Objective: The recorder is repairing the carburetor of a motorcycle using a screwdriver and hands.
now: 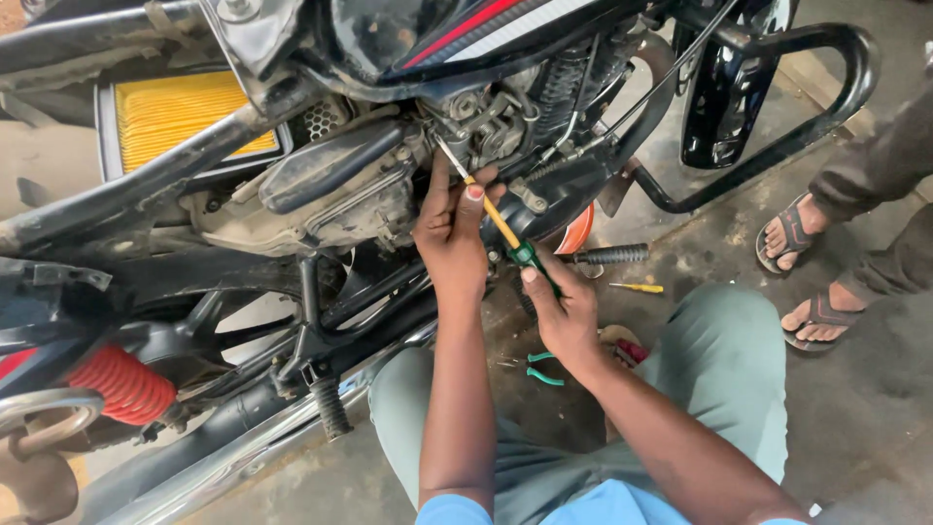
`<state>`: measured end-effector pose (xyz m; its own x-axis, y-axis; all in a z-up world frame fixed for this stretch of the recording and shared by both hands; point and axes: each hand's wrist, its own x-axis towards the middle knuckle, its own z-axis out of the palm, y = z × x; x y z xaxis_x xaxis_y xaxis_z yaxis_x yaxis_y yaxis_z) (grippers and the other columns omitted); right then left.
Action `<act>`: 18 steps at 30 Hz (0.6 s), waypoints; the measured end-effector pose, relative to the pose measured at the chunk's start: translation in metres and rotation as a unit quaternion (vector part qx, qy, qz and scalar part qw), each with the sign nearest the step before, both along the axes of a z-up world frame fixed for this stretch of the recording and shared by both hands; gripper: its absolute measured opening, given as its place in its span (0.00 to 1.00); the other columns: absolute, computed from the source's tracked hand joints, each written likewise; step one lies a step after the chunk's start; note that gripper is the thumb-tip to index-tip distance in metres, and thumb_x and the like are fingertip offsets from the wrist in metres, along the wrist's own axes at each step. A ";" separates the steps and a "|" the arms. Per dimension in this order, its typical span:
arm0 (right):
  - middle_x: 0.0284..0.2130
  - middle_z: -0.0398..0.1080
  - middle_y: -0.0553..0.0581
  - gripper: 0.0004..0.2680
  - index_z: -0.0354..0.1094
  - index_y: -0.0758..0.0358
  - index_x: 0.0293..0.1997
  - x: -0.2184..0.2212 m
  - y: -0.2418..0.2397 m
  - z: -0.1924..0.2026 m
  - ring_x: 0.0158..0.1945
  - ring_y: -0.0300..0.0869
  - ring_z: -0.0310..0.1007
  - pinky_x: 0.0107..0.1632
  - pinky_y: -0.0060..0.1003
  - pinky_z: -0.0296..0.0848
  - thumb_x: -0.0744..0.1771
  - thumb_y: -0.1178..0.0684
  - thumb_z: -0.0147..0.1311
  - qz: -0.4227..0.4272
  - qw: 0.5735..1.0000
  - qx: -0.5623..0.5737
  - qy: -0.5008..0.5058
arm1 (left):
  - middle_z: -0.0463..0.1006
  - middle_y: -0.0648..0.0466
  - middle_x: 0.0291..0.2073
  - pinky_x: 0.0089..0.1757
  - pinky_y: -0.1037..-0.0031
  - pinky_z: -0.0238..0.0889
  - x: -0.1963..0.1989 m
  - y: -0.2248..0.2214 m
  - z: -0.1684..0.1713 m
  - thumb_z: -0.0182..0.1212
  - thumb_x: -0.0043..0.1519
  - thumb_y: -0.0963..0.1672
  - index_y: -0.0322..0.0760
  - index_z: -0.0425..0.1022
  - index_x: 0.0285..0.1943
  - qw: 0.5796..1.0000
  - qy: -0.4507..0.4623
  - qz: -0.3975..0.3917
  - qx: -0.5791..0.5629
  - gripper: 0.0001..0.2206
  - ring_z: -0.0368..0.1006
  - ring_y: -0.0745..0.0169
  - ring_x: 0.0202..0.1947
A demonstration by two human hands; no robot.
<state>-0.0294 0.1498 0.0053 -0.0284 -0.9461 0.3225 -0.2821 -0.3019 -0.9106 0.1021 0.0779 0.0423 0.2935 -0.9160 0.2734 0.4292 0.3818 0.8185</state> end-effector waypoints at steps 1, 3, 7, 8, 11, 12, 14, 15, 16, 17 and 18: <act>0.31 0.70 0.51 0.14 0.69 0.67 0.63 0.000 0.001 -0.002 0.34 0.33 0.65 0.38 0.29 0.67 0.71 0.53 0.53 0.003 1.000 -0.009 -0.015 | 0.82 0.41 0.50 0.51 0.70 0.74 0.001 0.000 -0.002 0.57 0.70 0.40 0.30 0.57 0.78 1.000 0.001 -0.001 0.000 0.26 0.80 0.59 0.46; 0.35 0.72 0.51 0.14 0.68 0.68 0.63 0.001 -0.001 -0.002 0.36 0.32 0.66 0.41 0.29 0.68 0.71 0.52 0.53 0.009 0.999 -0.018 -0.028 | 0.82 0.41 0.50 0.51 0.70 0.74 0.002 -0.001 -0.003 0.57 0.70 0.40 0.30 0.58 0.78 1.000 0.002 0.000 0.001 0.26 0.80 0.59 0.46; 0.40 0.73 0.53 0.14 0.67 0.70 0.64 0.002 0.002 0.002 0.41 0.33 0.68 0.46 0.29 0.69 0.73 0.52 0.52 0.024 0.999 -0.047 0.002 | 0.82 0.41 0.50 0.51 0.71 0.73 0.004 0.001 -0.002 0.57 0.71 0.40 0.31 0.57 0.79 1.000 0.001 -0.001 -0.003 0.26 0.80 0.60 0.46; 0.45 0.75 0.54 0.14 0.65 0.71 0.65 0.002 0.002 0.003 0.46 0.34 0.70 0.51 0.30 0.70 0.73 0.52 0.51 0.026 0.996 -0.087 0.023 | 0.83 0.41 0.51 0.51 0.71 0.73 0.005 0.001 0.000 0.57 0.71 0.40 0.31 0.57 0.79 1.000 -0.004 -0.001 -0.005 0.26 0.80 0.60 0.46; 0.48 0.74 0.58 0.14 0.64 0.70 0.67 0.000 0.002 -0.004 0.48 0.36 0.71 0.53 0.31 0.70 0.75 0.52 0.52 0.022 0.991 -0.124 0.041 | 0.82 0.41 0.51 0.51 0.70 0.74 0.006 -0.001 -0.004 0.57 0.71 0.40 0.31 0.57 0.79 1.000 -0.003 -0.007 -0.010 0.26 0.80 0.61 0.46; 0.48 0.74 0.58 0.14 0.64 0.70 0.67 -0.002 0.003 -0.004 0.48 0.36 0.71 0.53 0.31 0.70 0.75 0.52 0.52 0.024 0.991 -0.122 0.040 | 0.82 0.41 0.51 0.51 0.70 0.74 0.006 -0.001 -0.004 0.57 0.71 0.40 0.31 0.57 0.79 1.000 -0.003 -0.005 -0.008 0.26 0.80 0.61 0.46; 0.31 0.69 0.52 0.17 0.66 0.65 0.66 -0.005 0.004 -0.002 0.22 0.30 0.59 0.23 0.25 0.57 0.70 0.50 0.53 0.074 0.932 0.222 -0.279 | 0.82 0.41 0.52 0.52 0.69 0.75 0.006 -0.001 -0.005 0.57 0.71 0.40 0.31 0.56 0.79 1.000 0.011 -0.016 -0.016 0.26 0.80 0.61 0.46; 0.31 0.69 0.52 0.17 0.66 0.65 0.66 -0.005 0.004 -0.002 0.22 0.30 0.59 0.23 0.25 0.57 0.70 0.50 0.53 0.075 0.931 0.223 -0.279 | 0.82 0.41 0.52 0.52 0.69 0.75 0.007 0.000 -0.004 0.57 0.71 0.40 0.31 0.56 0.79 1.000 0.011 -0.015 -0.015 0.26 0.80 0.61 0.46; 0.30 0.69 0.53 0.16 0.65 0.64 0.65 -0.007 0.004 -0.002 0.21 0.30 0.59 0.22 0.25 0.57 0.70 0.50 0.53 0.107 0.890 0.275 -0.348 | 0.81 0.41 0.52 0.52 0.69 0.75 0.007 0.000 -0.003 0.57 0.71 0.40 0.31 0.56 0.79 1.000 0.011 -0.016 -0.014 0.26 0.80 0.61 0.46; 0.29 0.69 0.54 0.15 0.64 0.64 0.63 -0.008 0.004 -0.002 0.19 0.31 0.59 0.22 0.25 0.57 0.70 0.50 0.53 0.137 0.840 0.325 -0.413 | 0.81 0.41 0.53 0.52 0.69 0.75 0.007 0.001 -0.002 0.57 0.71 0.40 0.31 0.56 0.79 1.000 0.012 -0.017 -0.012 0.26 0.79 0.61 0.46; 0.29 0.69 0.54 0.15 0.64 0.64 0.63 -0.005 0.004 -0.001 0.19 0.31 0.59 0.22 0.25 0.57 0.70 0.50 0.53 0.138 0.839 0.325 -0.413 | 0.81 0.41 0.53 0.52 0.69 0.75 0.006 0.001 -0.002 0.57 0.71 0.40 0.31 0.56 0.79 1.000 0.012 -0.016 -0.012 0.26 0.79 0.61 0.46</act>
<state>-0.0346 0.1542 0.0046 0.2605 -0.9218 -0.2871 0.5255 0.3849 -0.7587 0.1083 0.0787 0.0401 0.2709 -0.9183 0.2889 0.4608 0.3871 0.7986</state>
